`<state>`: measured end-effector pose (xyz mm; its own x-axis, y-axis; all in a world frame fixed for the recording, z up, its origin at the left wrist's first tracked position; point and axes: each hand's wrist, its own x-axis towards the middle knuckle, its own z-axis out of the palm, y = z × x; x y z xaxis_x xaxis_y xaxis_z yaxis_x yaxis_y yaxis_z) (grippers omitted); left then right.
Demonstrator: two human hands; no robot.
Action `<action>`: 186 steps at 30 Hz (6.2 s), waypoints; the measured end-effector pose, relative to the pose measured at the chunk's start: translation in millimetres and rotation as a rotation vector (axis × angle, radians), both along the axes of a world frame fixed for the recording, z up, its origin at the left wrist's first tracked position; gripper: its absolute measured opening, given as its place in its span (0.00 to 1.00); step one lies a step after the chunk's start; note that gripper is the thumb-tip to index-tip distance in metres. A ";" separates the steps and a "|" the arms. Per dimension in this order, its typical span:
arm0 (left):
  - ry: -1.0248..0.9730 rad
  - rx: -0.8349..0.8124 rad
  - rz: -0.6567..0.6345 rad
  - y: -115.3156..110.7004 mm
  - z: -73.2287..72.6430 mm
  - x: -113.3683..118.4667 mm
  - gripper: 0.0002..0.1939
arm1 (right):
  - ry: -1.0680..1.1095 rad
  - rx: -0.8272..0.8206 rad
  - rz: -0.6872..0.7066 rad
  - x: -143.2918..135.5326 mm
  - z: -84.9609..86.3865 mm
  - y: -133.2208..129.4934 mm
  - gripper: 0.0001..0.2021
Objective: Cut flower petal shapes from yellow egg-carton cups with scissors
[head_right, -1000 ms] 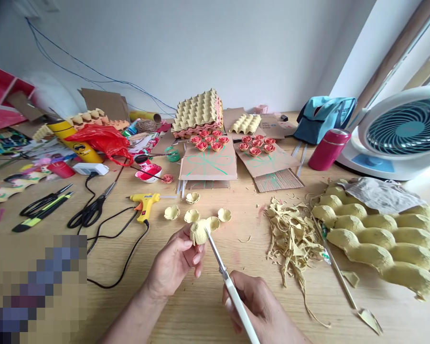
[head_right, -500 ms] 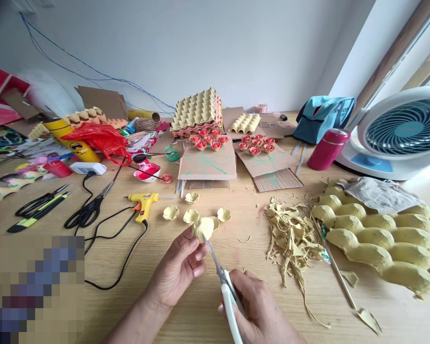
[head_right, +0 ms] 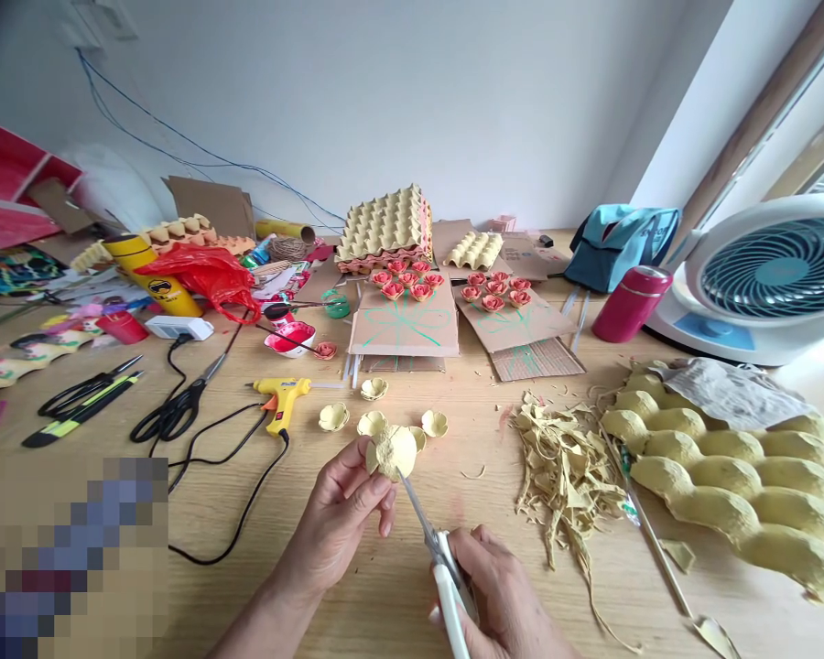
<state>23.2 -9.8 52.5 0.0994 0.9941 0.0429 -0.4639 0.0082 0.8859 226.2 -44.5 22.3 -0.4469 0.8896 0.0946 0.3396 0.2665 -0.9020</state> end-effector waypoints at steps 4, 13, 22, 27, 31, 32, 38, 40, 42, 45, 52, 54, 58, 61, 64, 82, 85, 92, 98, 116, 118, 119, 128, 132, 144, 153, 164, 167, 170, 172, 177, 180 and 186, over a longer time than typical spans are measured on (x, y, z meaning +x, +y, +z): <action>-0.033 -0.045 0.001 0.4 0.2 2.4 0.12 | -0.062 -0.030 0.037 0.0 1.2 3.9 0.24; -0.177 -0.156 -0.044 -2.0 -1.7 12.6 0.13 | -0.019 -0.148 0.166 -0.4 -4.1 9.1 0.18; -0.284 -0.202 -0.052 -2.0 -9.8 14.8 0.11 | 0.008 -0.180 0.173 -1.1 -7.0 9.4 0.19; -0.296 -0.201 -0.054 -2.0 -10.2 14.0 0.10 | -0.018 -0.116 0.167 -1.3 -5.7 10.8 0.22; -0.292 -0.210 -0.050 -2.7 -10.5 13.8 0.09 | -0.035 -0.115 0.164 -0.5 -9.1 8.8 0.22; -0.291 -0.213 -0.048 -2.8 -10.4 13.9 0.09 | -0.038 -0.127 0.163 -0.3 -10.0 8.1 0.22; -0.282 -0.213 -0.026 -1.6 -8.6 14.4 0.09 | -0.039 -0.113 0.160 1.1 -9.1 6.9 0.22; -0.272 -0.202 -0.022 -1.7 -8.2 14.2 0.09 | -0.050 -0.109 0.148 1.2 -7.5 6.9 0.21; -0.263 -0.192 -0.016 -1.8 -7.9 13.4 0.09 | -0.055 -0.101 0.140 1.0 -6.5 7.1 0.21; -0.255 -0.190 0.008 -0.4 -7.4 9.5 0.08 | -0.065 -0.105 0.158 0.3 -6.0 8.0 0.21; -0.281 -0.121 0.070 7.1 -3.9 -4.0 0.07 | -0.107 -0.202 0.190 3.9 -3.3 9.1 0.21; -0.297 -0.123 0.065 7.1 -3.8 -4.8 0.07 | -0.060 -0.250 0.196 5.1 -2.9 8.9 0.22; -0.328 -0.161 0.039 5.4 -3.7 -3.3 0.09 | 0.014 -0.306 0.225 5.3 -4.0 8.6 0.23; -0.353 -0.192 0.054 5.1 -2.8 -2.9 0.10 | -0.027 -0.300 0.213 5.1 -4.3 7.5 0.22; -0.379 -0.218 0.084 6.1 -1.2 -3.6 0.09 | -0.107 -0.289 0.198 4.6 -1.5 6.4 0.20; -0.394 -0.307 -0.015 5.9 -6.6 0.6 0.11 | -0.049 -0.165 0.183 -2.7 3.4 7.1 0.18; -0.350 -0.272 -0.085 4.0 -9.7 2.6 0.15 | -0.086 -0.082 0.146 -3.8 -0.8 7.6 0.19; -0.180 -0.215 -0.015 -0.2 -9.3 8.1 0.16 | -0.167 0.051 0.108 -1.7 -9.7 8.2 0.18; -0.154 -0.215 0.013 0.2 -5.8 9.8 0.17 | -0.148 -0.016 0.143 -2.7 -3.1 9.4 0.17; -0.174 -0.222 -0.007 -0.6 -4.4 13.1 0.14 | -0.110 -0.071 0.137 -4.7 2.5 8.2 0.17; -0.175 -0.222 0.003 -0.7 -3.5 13.5 0.14 | -0.115 -0.076 0.137 -5.0 3.0 8.3 0.17; -0.174 -0.222 0.007 -0.9 -3.1 13.6 0.14 | -0.117 -0.081 0.133 -5.1 3.5 8.2 0.17; -0.171 -0.220 0.023 -1.7 -3.5 16.0 0.15 | -0.103 -0.098 0.128 -5.7 6.2 7.0 0.16; -0.162 -0.205 0.024 -2.6 -4.7 16.3 0.15 | -0.099 -0.107 0.130 -6.3 6.7 6.8 0.15; -0.185 -0.231 0.039 -3.1 -7.9 17.9 0.15 | -0.081 -0.040 0.163 -5.6 -1.4 8.4 0.18; -0.223 -0.258 0.074 -6.5 -8.5 23.7 0.17 | -0.083 0.009 0.170 -4.3 -6.1 3.7 0.22; -0.165 -0.212 0.092 -6.0 -8.0 20.3 0.17 | -0.124 0.023 0.141 -2.5 -4.5 6.3 0.21; -0.151 -0.182 0.093 -5.4 -8.9 19.6 0.17 | -0.124 0.024 0.137 -1.7 -5.7 7.3 0.21; -0.176 -0.191 0.086 -4.8 -10.5 19.8 0.16 | -0.111 0.015 0.122 -2.1 -6.4 7.4 0.21; -0.230 -0.203 0.075 -4.5 -11.6 19.5 0.15 | -0.086 -0.007 0.128 -3.1 -6.4 7.2 0.22; -0.249 -0.202 0.091 -2.5 -11.3 12.2 0.15 | -0.032 -0.093 0.143 -5.3 -5.9 7.1 0.24; -0.156 -0.180 0.159 0.8 -7.3 5.6 0.13 | -0.075 -0.116 0.146 -5.3 -5.5 7.3 0.21; 0.040 -0.089 0.246 9.0 -0.6 -1.3 0.12 | -0.036 -0.095 0.115 -2.5 -2.5 8.2 0.21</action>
<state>21.9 -0.8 51.9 -0.1462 0.9882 -0.0451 -0.4264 -0.0218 0.9043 223.7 -36.3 19.8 -0.5478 0.8366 -0.0054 0.3439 0.2193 -0.9130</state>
